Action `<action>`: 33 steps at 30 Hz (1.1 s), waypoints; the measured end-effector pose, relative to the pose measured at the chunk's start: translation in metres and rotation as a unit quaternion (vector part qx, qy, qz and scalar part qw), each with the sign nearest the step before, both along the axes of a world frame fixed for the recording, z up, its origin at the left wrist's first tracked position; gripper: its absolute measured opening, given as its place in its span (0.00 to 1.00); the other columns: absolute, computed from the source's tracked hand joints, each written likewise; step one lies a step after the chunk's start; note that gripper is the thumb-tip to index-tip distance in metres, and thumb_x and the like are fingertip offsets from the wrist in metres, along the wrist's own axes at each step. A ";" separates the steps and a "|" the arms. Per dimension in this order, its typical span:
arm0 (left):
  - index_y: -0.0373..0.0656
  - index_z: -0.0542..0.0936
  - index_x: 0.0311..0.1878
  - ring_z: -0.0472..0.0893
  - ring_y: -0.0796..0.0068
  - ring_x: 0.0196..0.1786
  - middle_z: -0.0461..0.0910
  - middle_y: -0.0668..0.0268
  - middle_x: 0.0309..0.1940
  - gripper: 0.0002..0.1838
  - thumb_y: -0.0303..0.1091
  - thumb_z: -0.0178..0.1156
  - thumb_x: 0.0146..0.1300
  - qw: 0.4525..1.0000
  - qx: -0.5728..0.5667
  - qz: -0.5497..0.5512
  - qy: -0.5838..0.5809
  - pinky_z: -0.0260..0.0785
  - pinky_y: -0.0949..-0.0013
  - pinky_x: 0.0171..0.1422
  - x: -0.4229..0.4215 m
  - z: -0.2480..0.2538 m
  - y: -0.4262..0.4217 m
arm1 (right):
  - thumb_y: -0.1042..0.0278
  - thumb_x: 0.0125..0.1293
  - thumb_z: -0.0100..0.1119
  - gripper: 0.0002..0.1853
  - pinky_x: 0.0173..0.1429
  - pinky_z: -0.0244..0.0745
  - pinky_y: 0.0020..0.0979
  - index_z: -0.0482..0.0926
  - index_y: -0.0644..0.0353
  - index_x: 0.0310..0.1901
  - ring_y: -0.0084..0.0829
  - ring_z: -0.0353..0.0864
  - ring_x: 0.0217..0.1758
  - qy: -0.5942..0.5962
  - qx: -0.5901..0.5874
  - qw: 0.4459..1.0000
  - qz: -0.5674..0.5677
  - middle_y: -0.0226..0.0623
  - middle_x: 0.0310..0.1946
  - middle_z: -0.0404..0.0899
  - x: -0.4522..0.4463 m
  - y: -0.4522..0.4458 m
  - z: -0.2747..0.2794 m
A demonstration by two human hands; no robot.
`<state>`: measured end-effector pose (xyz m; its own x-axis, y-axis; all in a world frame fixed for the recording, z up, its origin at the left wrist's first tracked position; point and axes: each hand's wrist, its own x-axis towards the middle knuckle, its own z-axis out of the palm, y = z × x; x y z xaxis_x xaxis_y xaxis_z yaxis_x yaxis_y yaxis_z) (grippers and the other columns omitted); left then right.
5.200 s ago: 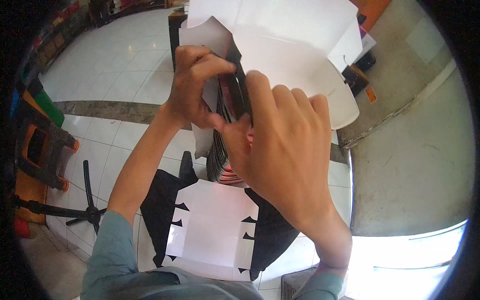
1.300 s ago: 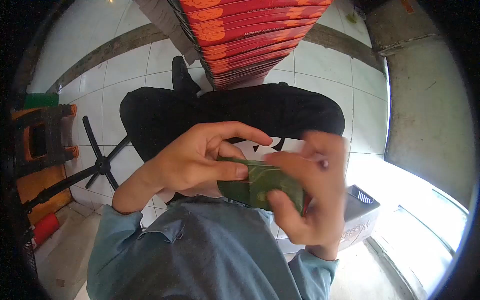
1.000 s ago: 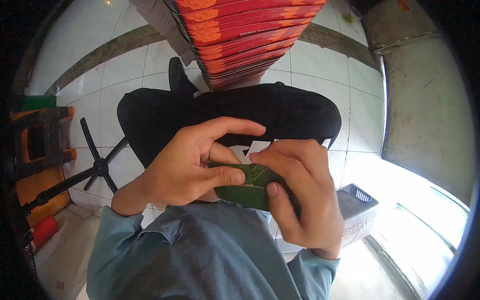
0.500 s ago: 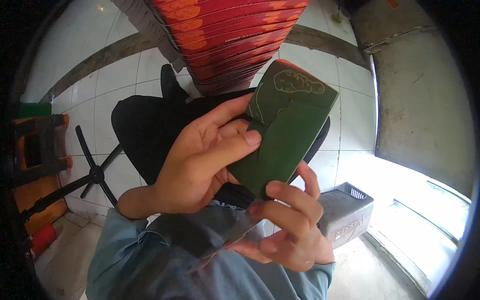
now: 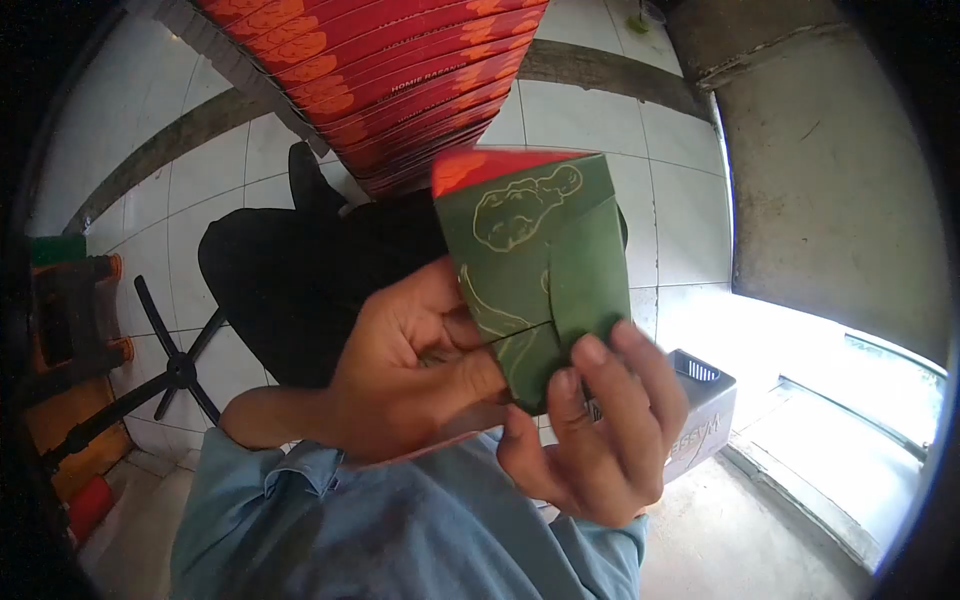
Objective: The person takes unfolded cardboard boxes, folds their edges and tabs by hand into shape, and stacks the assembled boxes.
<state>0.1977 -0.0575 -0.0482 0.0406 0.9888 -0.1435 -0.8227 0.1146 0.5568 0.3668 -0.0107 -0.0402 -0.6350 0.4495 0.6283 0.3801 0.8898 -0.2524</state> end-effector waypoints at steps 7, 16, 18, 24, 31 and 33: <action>0.34 0.75 0.49 0.80 0.77 0.52 0.80 0.62 0.46 0.10 0.27 0.60 0.69 0.995 0.088 -0.038 -0.035 0.75 0.70 0.57 -0.003 -0.018 0.006 | 0.66 0.51 0.65 0.19 0.61 0.77 0.51 0.83 0.60 0.47 0.55 0.75 0.60 0.003 -0.003 0.997 -0.081 0.54 0.54 0.78 0.005 -0.006 0.001; 0.38 0.78 0.43 0.84 0.71 0.45 0.83 0.62 0.45 0.09 0.24 0.65 0.61 0.933 0.224 0.005 0.282 0.75 0.69 0.54 0.002 -0.044 -0.007 | 0.17 0.54 0.50 0.63 0.73 0.60 0.57 0.43 0.62 0.76 0.59 0.57 0.74 0.315 -0.293 0.890 -0.151 0.65 0.74 0.45 0.006 0.010 0.008; 0.40 0.78 0.41 0.84 0.68 0.44 0.83 0.62 0.43 0.09 0.25 0.66 0.58 0.832 0.358 0.018 0.422 0.74 0.65 0.56 0.018 -0.062 -0.014 | 0.17 0.50 0.55 0.67 0.74 0.56 0.59 0.37 0.61 0.76 0.57 0.53 0.76 0.354 -0.340 0.869 -0.063 0.66 0.74 0.42 -0.002 0.026 0.012; 0.42 0.81 0.41 0.81 0.64 0.48 0.82 0.62 0.46 0.11 0.35 0.65 0.56 0.586 0.485 0.033 0.648 0.73 0.57 0.58 0.015 -0.109 -0.025 | 0.43 0.42 0.74 0.64 0.75 0.58 0.55 0.41 0.49 0.75 0.51 0.64 0.71 0.206 -0.198 0.944 -0.166 0.53 0.67 0.62 0.002 0.026 -0.018; 0.40 0.78 0.53 0.80 0.67 0.52 0.81 0.63 0.47 0.20 0.49 0.54 0.72 0.926 -0.016 0.085 0.368 0.70 0.61 0.61 -0.037 -0.127 -0.019 | 0.56 0.57 0.66 0.34 0.56 0.81 0.43 0.59 0.67 0.56 0.45 0.81 0.51 0.203 -0.204 0.957 0.047 0.51 0.45 0.73 -0.014 -0.002 -0.052; 0.38 0.73 0.60 0.78 0.70 0.57 0.80 0.62 0.51 0.22 0.47 0.48 0.76 0.997 0.054 -0.052 0.035 0.70 0.62 0.63 -0.062 -0.091 0.010 | 0.56 0.67 0.59 0.27 0.56 0.82 0.39 0.60 0.63 0.57 0.46 0.80 0.55 0.230 -0.157 0.950 0.145 0.51 0.49 0.74 -0.017 -0.002 -0.066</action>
<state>0.1353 -0.0471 -0.1396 0.1370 0.9897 -0.0420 -0.7689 0.1329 0.6255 0.3496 -0.0125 -0.1066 -0.4516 0.5085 0.7331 -0.0831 0.7941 -0.6020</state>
